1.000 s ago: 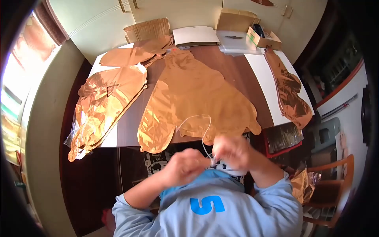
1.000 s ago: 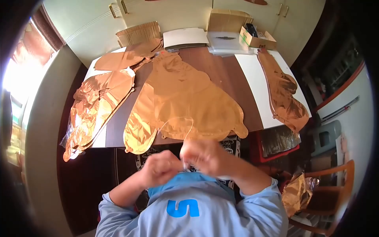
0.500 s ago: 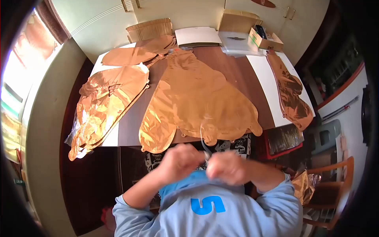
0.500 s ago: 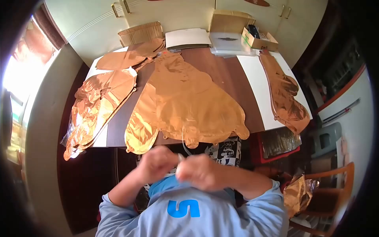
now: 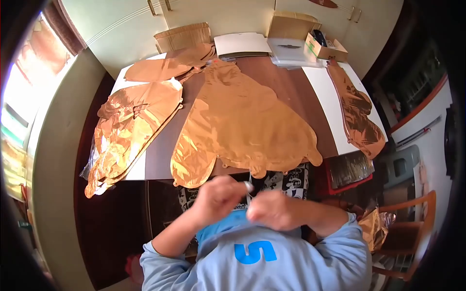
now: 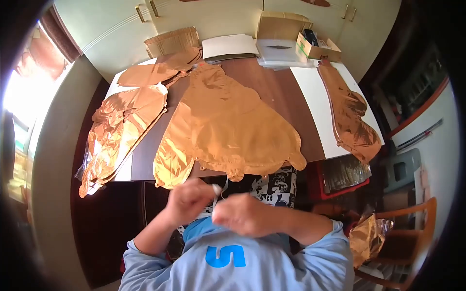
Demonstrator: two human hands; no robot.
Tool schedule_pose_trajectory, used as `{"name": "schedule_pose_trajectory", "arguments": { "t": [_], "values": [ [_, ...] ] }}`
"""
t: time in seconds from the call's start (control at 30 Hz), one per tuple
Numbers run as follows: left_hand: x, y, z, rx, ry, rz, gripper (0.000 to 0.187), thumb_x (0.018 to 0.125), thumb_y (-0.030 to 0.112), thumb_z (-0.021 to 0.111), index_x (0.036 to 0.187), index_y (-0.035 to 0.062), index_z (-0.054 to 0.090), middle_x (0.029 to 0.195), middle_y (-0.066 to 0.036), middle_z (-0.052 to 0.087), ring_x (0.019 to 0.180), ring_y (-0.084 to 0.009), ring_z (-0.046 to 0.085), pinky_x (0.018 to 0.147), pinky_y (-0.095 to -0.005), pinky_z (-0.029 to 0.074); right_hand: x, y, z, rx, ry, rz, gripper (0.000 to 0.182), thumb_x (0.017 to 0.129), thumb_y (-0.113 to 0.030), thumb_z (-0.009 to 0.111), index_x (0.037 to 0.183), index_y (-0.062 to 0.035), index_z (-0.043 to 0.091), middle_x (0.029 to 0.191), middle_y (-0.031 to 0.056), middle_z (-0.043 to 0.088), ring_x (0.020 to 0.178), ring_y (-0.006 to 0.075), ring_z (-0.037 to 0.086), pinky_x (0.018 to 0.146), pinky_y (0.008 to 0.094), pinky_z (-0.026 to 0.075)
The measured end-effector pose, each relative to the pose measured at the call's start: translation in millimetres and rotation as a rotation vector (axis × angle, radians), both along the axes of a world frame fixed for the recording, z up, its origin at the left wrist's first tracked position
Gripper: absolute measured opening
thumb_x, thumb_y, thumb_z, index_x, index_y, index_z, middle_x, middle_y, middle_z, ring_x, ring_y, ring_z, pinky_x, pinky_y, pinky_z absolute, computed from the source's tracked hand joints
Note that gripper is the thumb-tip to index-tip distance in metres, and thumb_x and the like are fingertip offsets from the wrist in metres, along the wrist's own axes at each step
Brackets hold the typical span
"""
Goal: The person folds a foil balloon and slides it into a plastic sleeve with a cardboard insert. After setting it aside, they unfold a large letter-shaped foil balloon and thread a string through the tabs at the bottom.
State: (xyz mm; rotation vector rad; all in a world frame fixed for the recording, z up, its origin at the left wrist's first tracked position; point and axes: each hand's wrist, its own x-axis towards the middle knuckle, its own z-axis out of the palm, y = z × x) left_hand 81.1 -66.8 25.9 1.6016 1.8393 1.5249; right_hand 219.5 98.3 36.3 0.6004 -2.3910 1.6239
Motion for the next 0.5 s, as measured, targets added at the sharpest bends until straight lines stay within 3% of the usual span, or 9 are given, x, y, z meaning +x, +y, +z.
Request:
{"name": "schedule_pose_trajectory", "arguments": {
  "t": [0.07,0.13,0.2,0.27,0.33,0.37,0.43,0.47,0.5],
  "values": [
    [12.2,-4.4,5.3,-0.016,-0.118,-0.229,0.025,0.077,-0.008,0.067,0.100,0.0018,0.073,0.079,-0.010,0.065,0.071,-0.0234,0.063,0.065,-0.0322,0.051,-5.1,13.8,-2.3,-0.001,-0.053,-0.144,0.008,0.094,-0.013,0.060,0.088,-0.0069,0.061,0.077,0.0098,0.060,0.072,0.0283,0.061,0.065,0.0383,0.048],
    [7.3,-5.5,7.9,0.136,-0.240,-0.186,0.025,0.078,-0.008,0.066,0.100,0.0026,0.073,0.079,-0.010,0.065,0.073,-0.0213,0.064,0.065,-0.0316,0.051,-15.6,21.7,-16.8,0.057,-0.044,-0.170,0.004,0.091,-0.009,0.061,0.088,-0.0063,0.061,0.078,0.0107,0.061,0.073,0.0284,0.062,0.065,0.0380,0.049],
    [1.6,-5.0,4.5,0.010,-0.068,0.034,0.026,0.080,-0.009,0.065,0.102,0.0015,0.072,0.079,-0.010,0.064,0.073,-0.0218,0.064,0.064,-0.0318,0.051,-7.0,8.1,-9.3,0.057,-0.007,-0.046,0.003,0.090,-0.008,0.062,0.089,-0.0062,0.061,0.078,0.0102,0.061,0.073,0.0283,0.063,0.066,0.0386,0.049],
    [7.0,-3.3,-0.3,-0.027,-0.061,-0.123,0.024,0.081,-0.008,0.066,0.103,0.0007,0.072,0.080,-0.011,0.064,0.072,-0.0218,0.064,0.064,-0.0314,0.051,-3.4,7.3,1.5,0.048,0.040,-0.044,0.003,0.090,-0.009,0.063,0.089,-0.0061,0.061,0.078,0.0096,0.061,0.073,0.0286,0.064,0.066,0.0386,0.049],
    [9.9,-7.7,8.2,0.029,-0.288,-0.284,0.022,0.084,-0.007,0.066,0.104,0.0003,0.072,0.081,-0.010,0.064,0.072,-0.0192,0.062,0.064,-0.0288,0.050,-10.7,15.4,-1.4,0.115,0.046,-0.194,0.004,0.091,-0.012,0.062,0.088,-0.0081,0.062,0.078,0.0086,0.061,0.071,0.0290,0.062,0.063,0.0386,0.048],
    [7.3,-8.2,6.8,0.069,-0.314,-0.236,0.022,0.084,-0.006,0.066,0.104,0.0004,0.073,0.081,-0.009,0.064,0.072,-0.0182,0.062,0.064,-0.0281,0.049,-14.3,19.3,-2.8,0.148,0.044,-0.267,0.006,0.092,-0.013,0.061,0.088,-0.0091,0.062,0.078,0.0080,0.061,0.070,0.0291,0.062,0.062,0.0385,0.047],
    [4.0,-8.8,5.1,0.083,-0.502,-0.049,0.020,0.086,-0.006,0.065,0.103,0.0005,0.073,0.080,-0.008,0.065,0.072,-0.0163,0.062,0.064,-0.0269,0.049,-10.6,8.0,-12.2,0.178,0.037,-0.153,0.005,0.092,-0.014,0.061,0.089,-0.0103,0.062,0.078,0.0075,0.062,0.070,0.0289,0.061,0.064,0.0389,0.047],
    [0.5,-6.5,5.3,0.028,-0.377,0.066,0.021,0.085,-0.007,0.063,0.102,0.0001,0.072,0.080,-0.008,0.064,0.072,-0.0174,0.062,0.063,-0.0281,0.048,-6.7,3.2,-10.1,0.165,0.036,-0.104,0.005,0.092,-0.014,0.062,0.089,-0.0108,0.062,0.079,0.0075,0.062,0.070,0.0290,0.061,0.066,0.0388,0.047],
    [1.4,-4.8,3.4,-0.014,-0.263,0.036,0.021,0.084,-0.008,0.063,0.101,-0.0002,0.072,0.079,-0.009,0.064,0.071,-0.0183,0.061,0.063,-0.0289,0.048,-3.0,-1.3,-7.8,0.151,0.033,-0.055,0.004,0.091,-0.015,0.062,0.089,-0.0112,0.062,0.079,0.0075,0.062,0.070,0.0291,0.061,0.067,0.0388,0.047]
  ]
}}
